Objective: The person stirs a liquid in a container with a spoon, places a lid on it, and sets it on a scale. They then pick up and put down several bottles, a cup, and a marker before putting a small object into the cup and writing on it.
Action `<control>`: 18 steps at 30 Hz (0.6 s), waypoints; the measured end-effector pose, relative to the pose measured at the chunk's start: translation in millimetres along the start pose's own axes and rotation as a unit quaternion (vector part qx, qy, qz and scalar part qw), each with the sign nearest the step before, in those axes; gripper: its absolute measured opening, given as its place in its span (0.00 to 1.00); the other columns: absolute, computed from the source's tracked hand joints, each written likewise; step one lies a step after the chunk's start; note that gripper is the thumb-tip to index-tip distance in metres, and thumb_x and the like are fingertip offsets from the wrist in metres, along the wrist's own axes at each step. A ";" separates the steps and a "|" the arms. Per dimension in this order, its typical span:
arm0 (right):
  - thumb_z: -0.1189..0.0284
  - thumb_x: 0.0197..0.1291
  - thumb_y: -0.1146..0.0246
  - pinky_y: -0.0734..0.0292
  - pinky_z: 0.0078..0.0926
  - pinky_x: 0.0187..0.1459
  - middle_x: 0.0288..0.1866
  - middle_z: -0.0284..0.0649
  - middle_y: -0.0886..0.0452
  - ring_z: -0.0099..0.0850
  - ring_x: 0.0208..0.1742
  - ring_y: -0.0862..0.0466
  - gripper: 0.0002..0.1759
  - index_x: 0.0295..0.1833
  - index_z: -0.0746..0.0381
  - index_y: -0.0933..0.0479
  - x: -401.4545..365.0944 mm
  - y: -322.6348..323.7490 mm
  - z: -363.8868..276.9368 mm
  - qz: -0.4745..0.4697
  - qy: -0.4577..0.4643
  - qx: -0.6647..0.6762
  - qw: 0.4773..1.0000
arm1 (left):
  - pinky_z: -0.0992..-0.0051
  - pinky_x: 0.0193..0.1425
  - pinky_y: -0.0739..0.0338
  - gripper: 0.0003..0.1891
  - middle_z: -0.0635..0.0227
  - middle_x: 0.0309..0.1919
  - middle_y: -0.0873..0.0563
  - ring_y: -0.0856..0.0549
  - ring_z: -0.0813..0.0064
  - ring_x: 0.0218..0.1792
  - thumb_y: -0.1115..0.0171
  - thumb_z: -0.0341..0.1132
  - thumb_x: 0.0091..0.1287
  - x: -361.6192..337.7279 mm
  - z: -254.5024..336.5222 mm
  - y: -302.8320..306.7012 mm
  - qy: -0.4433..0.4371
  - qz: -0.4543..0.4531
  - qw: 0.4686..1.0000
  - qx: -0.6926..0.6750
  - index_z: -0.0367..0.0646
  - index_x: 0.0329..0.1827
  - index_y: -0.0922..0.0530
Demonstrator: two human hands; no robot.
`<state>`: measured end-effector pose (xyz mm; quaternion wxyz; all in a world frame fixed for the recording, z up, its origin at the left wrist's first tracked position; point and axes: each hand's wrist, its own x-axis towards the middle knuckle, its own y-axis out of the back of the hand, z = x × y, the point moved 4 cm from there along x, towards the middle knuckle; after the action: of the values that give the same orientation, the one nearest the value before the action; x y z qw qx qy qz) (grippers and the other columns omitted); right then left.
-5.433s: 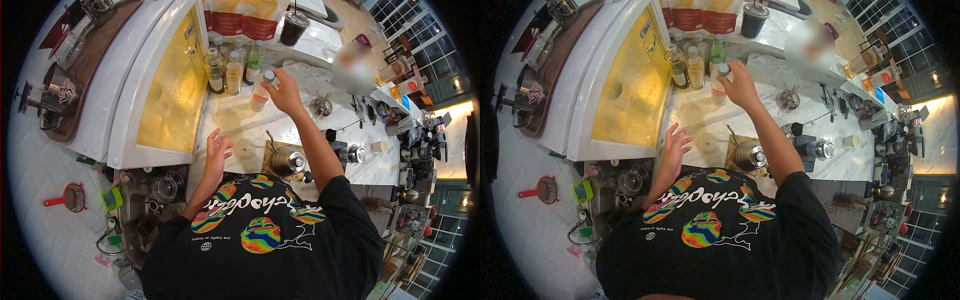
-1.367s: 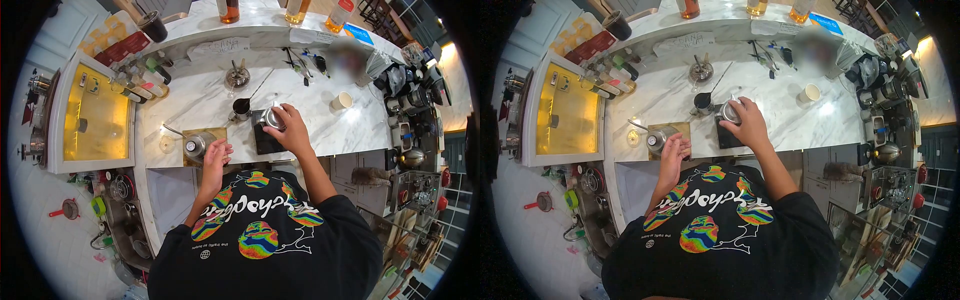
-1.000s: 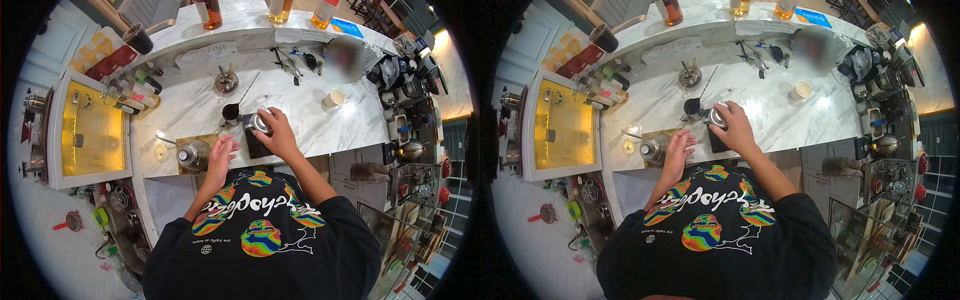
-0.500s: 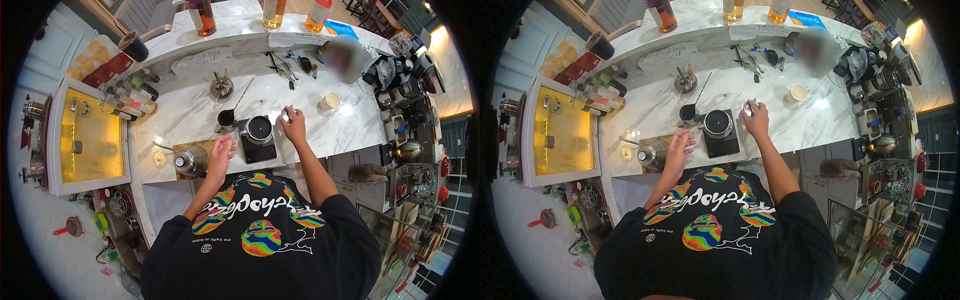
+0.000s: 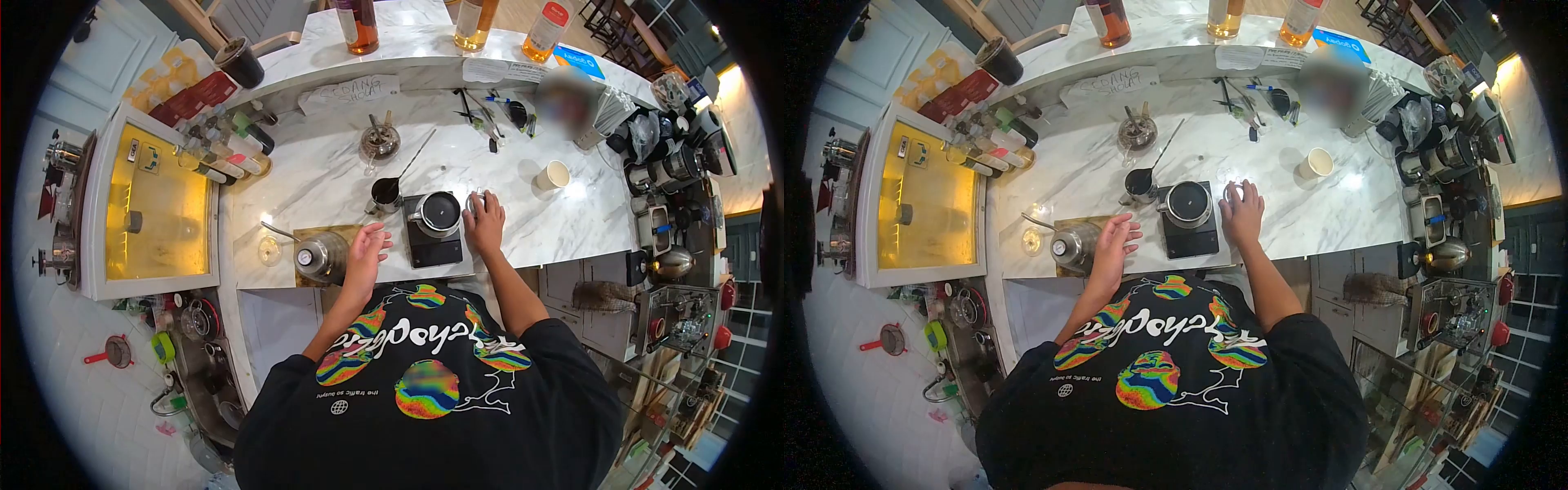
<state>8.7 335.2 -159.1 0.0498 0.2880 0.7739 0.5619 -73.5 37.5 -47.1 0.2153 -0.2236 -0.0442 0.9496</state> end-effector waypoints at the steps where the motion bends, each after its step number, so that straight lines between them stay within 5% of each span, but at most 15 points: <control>1: 0.60 0.64 0.33 0.43 0.56 0.74 0.76 0.52 0.32 0.52 0.78 0.36 0.29 0.71 0.53 0.25 3.3 2.4 1.0 0.031 0.000 0.028 0.999 | 0.72 0.56 0.26 0.19 0.67 0.54 0.17 0.18 0.76 0.54 0.46 0.45 0.80 1.8 -0.7 1.0 -0.001 0.000 1.000 0.001 0.45 0.66 0.26; 7: 0.62 0.65 0.32 0.34 0.49 0.67 0.63 0.50 0.23 0.52 0.66 0.26 0.27 0.67 0.60 0.25 65.0 25.4 -13.7 0.155 0.029 0.090 0.983 | 0.71 0.56 0.26 0.19 0.66 0.54 0.18 0.18 0.75 0.54 0.46 0.45 0.80 12.7 -5.7 5.6 -0.010 0.012 1.000 0.002 0.46 0.67 0.27; 10: 0.57 0.66 0.31 0.22 0.34 0.52 0.50 0.49 0.18 0.41 0.50 0.18 0.29 0.66 0.62 0.23 112.3 21.8 -22.6 0.044 -0.060 0.336 0.939 | 0.71 0.56 0.26 0.19 0.66 0.55 0.18 0.19 0.75 0.54 0.46 0.45 0.80 19.1 -1.1 3.6 0.001 0.014 1.000 0.000 0.46 0.67 0.27; 18: 0.48 0.64 0.30 0.24 0.22 0.35 0.41 0.41 0.17 0.23 0.32 0.22 0.36 0.68 0.62 0.24 170.1 9.9 -75.0 -0.254 -0.166 0.470 0.829 | 0.72 0.56 0.27 0.18 0.68 0.53 0.17 0.19 0.76 0.53 0.45 0.46 0.79 38.4 6.3 2.8 -0.007 0.028 1.000 -0.011 0.47 0.66 0.26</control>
<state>-158.6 359.5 -81.0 0.1769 0.1585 0.9705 0.0416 -108.3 51.5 -57.6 0.1861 -0.2204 -0.0498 0.9562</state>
